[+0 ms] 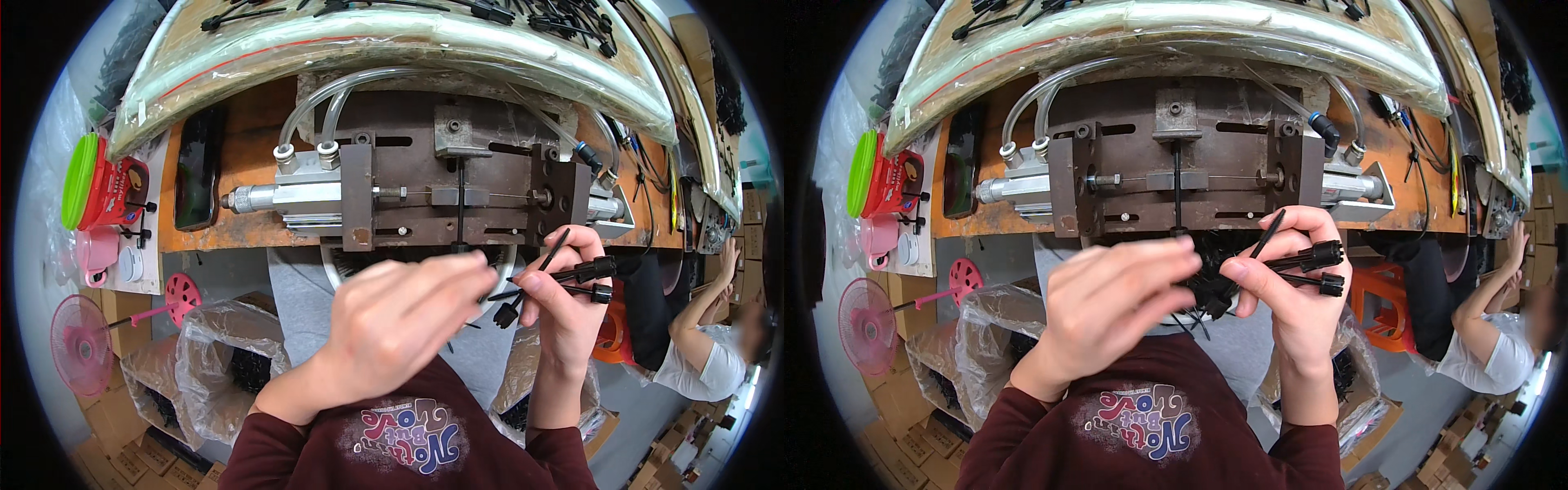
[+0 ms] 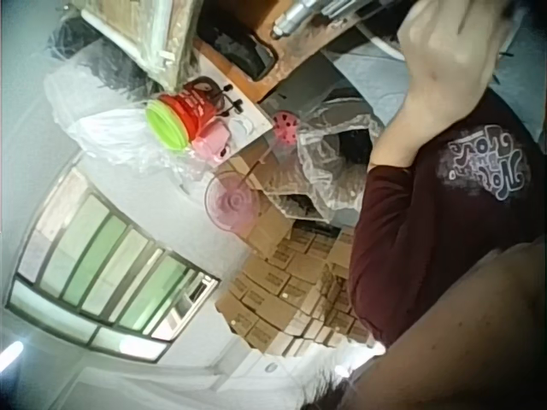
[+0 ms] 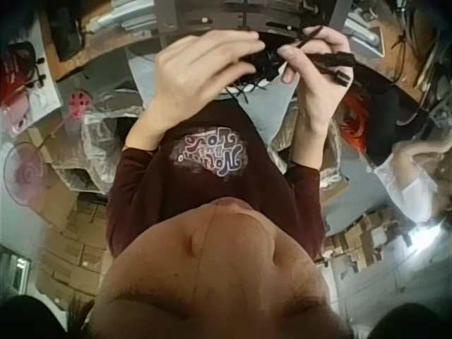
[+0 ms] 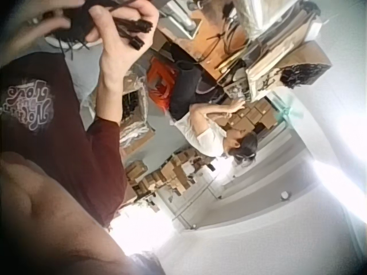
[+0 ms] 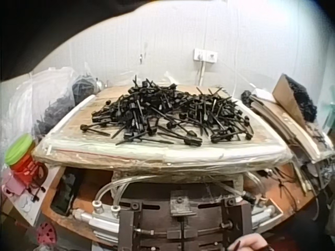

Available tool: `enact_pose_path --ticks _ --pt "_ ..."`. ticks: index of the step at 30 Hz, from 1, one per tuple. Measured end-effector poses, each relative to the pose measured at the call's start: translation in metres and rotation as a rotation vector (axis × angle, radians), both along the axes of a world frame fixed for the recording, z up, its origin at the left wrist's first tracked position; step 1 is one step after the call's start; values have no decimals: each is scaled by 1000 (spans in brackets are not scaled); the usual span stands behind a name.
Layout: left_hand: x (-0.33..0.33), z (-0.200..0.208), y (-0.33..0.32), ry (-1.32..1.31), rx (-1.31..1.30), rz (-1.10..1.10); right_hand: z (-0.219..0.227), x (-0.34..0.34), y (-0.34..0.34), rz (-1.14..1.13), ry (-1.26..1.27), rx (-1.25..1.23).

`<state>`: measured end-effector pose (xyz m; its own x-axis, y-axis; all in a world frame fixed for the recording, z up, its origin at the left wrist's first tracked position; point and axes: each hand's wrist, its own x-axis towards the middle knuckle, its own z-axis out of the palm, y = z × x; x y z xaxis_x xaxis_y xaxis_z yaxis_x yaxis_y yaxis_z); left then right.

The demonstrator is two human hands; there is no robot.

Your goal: Assembling small black plastic components using a pneumatic press machine.

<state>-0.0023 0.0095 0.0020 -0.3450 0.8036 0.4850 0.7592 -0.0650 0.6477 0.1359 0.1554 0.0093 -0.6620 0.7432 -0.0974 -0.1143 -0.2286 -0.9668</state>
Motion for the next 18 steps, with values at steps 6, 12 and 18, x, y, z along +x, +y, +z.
enact_pose_path --ticks 6,12,18 --pt "10 -1 -5 -30 75 -156 -4 -5 -8 83 33 -87" --pt "4 -6 4 163 12 119 0 5 -7 -1 22 144" --pt "6 -21 15 302 -77 187 1 6 -15 -35 36 329"
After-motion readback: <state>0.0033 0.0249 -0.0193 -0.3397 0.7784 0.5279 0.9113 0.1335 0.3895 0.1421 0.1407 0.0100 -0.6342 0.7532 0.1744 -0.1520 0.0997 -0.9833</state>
